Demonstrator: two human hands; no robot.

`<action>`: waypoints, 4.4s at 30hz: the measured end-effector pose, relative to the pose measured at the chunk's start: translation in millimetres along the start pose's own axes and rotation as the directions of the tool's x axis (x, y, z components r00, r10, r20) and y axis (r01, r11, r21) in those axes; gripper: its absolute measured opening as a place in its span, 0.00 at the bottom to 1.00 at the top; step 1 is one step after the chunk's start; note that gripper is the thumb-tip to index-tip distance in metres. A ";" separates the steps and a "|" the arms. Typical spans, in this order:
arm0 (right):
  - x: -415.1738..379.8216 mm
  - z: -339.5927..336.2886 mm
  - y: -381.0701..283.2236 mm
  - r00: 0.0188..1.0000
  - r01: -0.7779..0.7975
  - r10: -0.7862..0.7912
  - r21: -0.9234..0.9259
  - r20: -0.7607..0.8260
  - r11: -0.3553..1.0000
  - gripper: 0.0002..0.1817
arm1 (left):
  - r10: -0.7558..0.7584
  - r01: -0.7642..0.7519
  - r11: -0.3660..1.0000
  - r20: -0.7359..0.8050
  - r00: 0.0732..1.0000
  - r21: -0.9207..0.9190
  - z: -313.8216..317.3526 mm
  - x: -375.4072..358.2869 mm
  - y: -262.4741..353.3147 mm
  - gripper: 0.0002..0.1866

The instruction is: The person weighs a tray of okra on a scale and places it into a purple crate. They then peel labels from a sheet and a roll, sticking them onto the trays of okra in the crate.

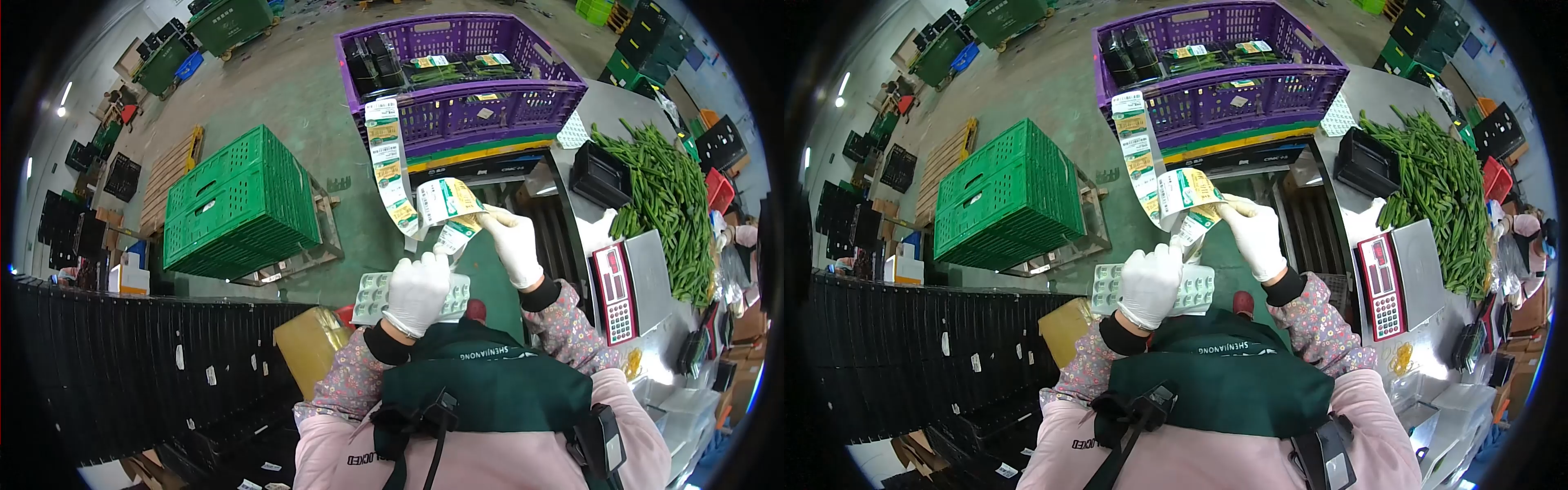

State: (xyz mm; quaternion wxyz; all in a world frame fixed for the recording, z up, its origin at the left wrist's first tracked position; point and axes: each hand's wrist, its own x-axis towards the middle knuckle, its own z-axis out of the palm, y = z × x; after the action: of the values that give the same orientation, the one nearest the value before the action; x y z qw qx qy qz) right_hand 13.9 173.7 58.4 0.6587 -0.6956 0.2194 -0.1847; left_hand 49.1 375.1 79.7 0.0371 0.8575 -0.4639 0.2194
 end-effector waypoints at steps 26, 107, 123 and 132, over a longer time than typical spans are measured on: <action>7.2 2.1 -41.2 0.945 0.305 -0.325 -0.259 -0.038 0.916 0.11 | -0.150 0.123 0.868 -0.019 0.988 -0.482 20.8 -10.4 8.7 0.21; 8.1 -14.3 28.2 0.830 0.073 0.186 -0.433 0.525 0.898 0.20 | 0.361 0.304 -0.931 0.642 0.676 0.203 3.7 8.3 -11.5 0.11; -0.9 -35.4 49.6 0.873 -0.033 0.246 -0.451 0.422 0.892 0.20 | -0.492 0.011 -0.274 0.150 0.857 -0.962 44.1 114.0 -35.0 0.30; -9.9 -44.0 37.8 0.797 -0.312 0.500 -0.478 0.338 0.821 0.19 | -0.676 -0.008 0.100 -0.073 0.733 -0.995 119.1 239.3 -108.5 0.19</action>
State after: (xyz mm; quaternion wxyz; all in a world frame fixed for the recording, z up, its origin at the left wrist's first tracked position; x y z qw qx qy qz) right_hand -20.7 140.9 23.8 0.5595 -0.7726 0.2410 0.1785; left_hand 291.1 218.3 86.0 0.7421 0.6202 -0.2392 0.0863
